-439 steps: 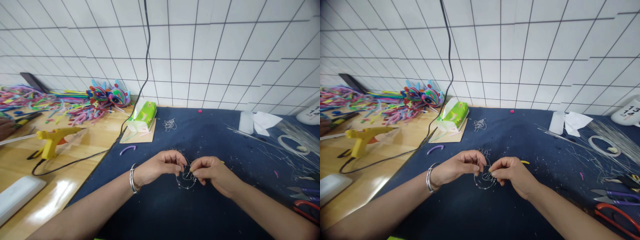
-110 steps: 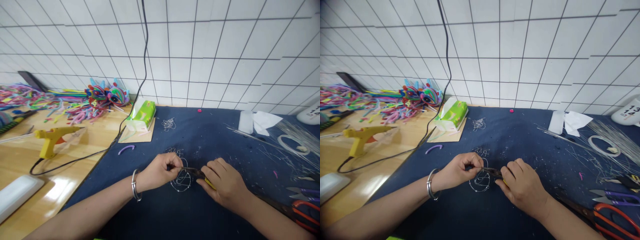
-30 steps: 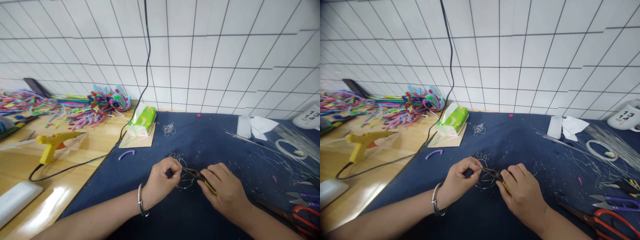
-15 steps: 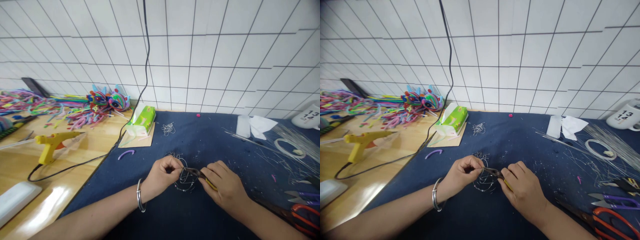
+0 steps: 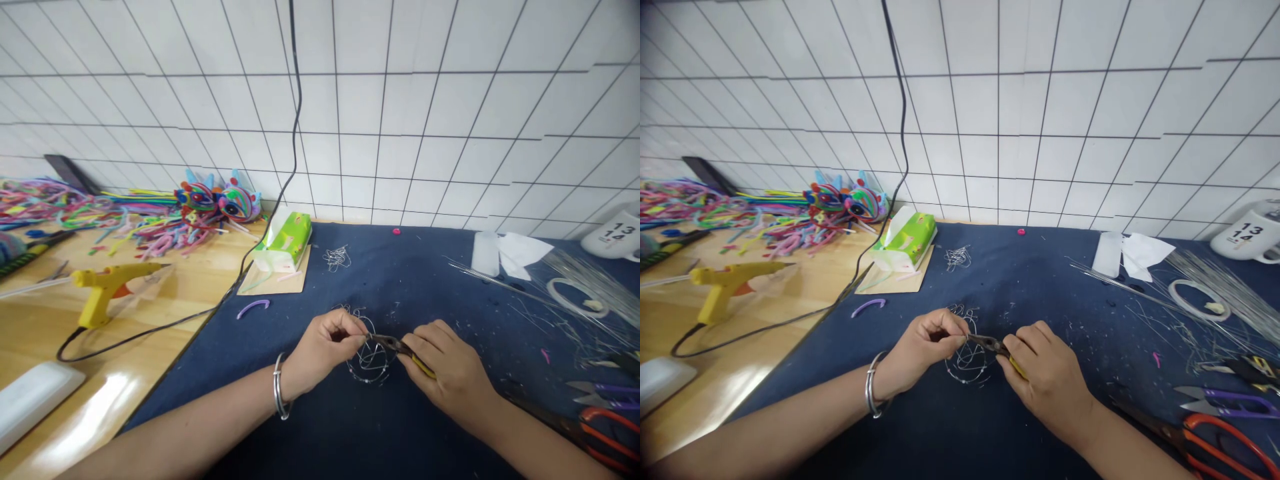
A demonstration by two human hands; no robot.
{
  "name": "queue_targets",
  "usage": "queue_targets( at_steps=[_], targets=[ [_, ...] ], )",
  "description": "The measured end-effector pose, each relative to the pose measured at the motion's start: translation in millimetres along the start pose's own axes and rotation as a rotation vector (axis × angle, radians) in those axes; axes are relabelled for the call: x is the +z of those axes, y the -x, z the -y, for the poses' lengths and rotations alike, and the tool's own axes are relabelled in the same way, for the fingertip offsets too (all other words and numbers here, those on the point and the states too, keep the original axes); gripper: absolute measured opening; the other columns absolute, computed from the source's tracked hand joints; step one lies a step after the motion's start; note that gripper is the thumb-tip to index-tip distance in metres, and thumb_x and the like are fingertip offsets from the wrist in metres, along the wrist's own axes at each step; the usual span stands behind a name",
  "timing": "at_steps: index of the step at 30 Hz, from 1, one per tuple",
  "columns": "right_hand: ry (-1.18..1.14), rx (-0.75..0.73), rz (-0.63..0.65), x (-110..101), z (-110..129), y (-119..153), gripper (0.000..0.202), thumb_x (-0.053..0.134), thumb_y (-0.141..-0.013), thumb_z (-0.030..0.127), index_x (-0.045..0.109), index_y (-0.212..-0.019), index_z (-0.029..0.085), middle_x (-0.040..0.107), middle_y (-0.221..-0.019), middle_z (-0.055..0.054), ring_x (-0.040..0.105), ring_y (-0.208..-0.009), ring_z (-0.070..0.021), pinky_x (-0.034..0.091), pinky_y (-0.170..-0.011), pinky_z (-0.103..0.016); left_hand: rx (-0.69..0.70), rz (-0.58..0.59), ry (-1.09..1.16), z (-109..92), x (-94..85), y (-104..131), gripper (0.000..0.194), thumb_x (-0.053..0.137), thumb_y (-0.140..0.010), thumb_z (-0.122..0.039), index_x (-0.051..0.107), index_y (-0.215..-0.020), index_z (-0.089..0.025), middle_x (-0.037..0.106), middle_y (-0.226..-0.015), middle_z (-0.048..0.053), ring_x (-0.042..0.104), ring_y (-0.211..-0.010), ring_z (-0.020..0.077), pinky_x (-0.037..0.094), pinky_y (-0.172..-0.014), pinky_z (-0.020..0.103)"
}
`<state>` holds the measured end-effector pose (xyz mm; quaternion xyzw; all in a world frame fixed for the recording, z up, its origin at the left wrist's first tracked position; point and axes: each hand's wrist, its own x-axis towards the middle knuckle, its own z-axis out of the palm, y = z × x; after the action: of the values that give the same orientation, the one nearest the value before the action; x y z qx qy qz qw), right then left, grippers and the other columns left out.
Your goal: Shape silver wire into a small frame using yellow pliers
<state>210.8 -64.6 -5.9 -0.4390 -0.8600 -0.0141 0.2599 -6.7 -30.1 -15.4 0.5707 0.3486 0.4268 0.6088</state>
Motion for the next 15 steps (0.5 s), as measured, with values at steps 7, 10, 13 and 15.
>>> queue_targets(
  at_steps=[7,10,13,15],
  targets=[
    [-0.026,-0.004,0.023,-0.9,0.8,-1.9,0.013,0.051,-0.082,0.02,0.059,-0.091,0.016,0.054,-0.078,-0.005,0.047,-0.073,-0.0151,0.041,-0.069,-0.032,0.026,-0.021,-0.02,-1.7,1.2,-0.5,0.01,0.059,-0.073,-0.008,0.052,-0.067,-0.012,0.059,-0.077,0.003,0.052,-0.066,0.0087,0.041,-0.057,0.02],
    [-0.029,0.002,0.027,-1.5,1.3,-1.6,0.012,0.051,-0.082,0.02,0.059,-0.091,0.016,0.053,-0.078,-0.005,0.047,-0.073,-0.0153,0.041,-0.069,-0.032,0.031,-0.028,-0.029,-2.6,1.4,0.4,0.01,0.059,-0.073,-0.008,0.052,-0.067,-0.012,0.059,-0.077,0.003,0.052,-0.066,0.0091,0.041,-0.058,0.021],
    [-0.013,0.017,0.025,-0.9,1.3,-0.5,0.012,0.051,-0.082,0.022,0.059,-0.09,0.017,0.053,-0.078,-0.005,0.047,-0.074,-0.0156,0.041,-0.068,-0.031,0.044,-0.038,-0.054,-2.3,1.7,1.7,0.01,0.059,-0.073,-0.009,0.052,-0.066,-0.012,0.059,-0.076,0.004,0.053,-0.066,0.0099,0.041,-0.059,0.022],
    [0.003,0.02,0.023,0.1,1.4,0.0,0.012,0.051,-0.082,0.023,0.059,-0.09,0.017,0.053,-0.079,-0.005,0.048,-0.074,-0.0158,0.04,-0.068,-0.031,0.051,-0.048,-0.073,-1.3,2.2,2.2,0.01,0.059,-0.073,-0.009,0.052,-0.066,-0.012,0.059,-0.077,0.004,0.053,-0.067,0.0104,0.042,-0.06,0.022]
  ],
)
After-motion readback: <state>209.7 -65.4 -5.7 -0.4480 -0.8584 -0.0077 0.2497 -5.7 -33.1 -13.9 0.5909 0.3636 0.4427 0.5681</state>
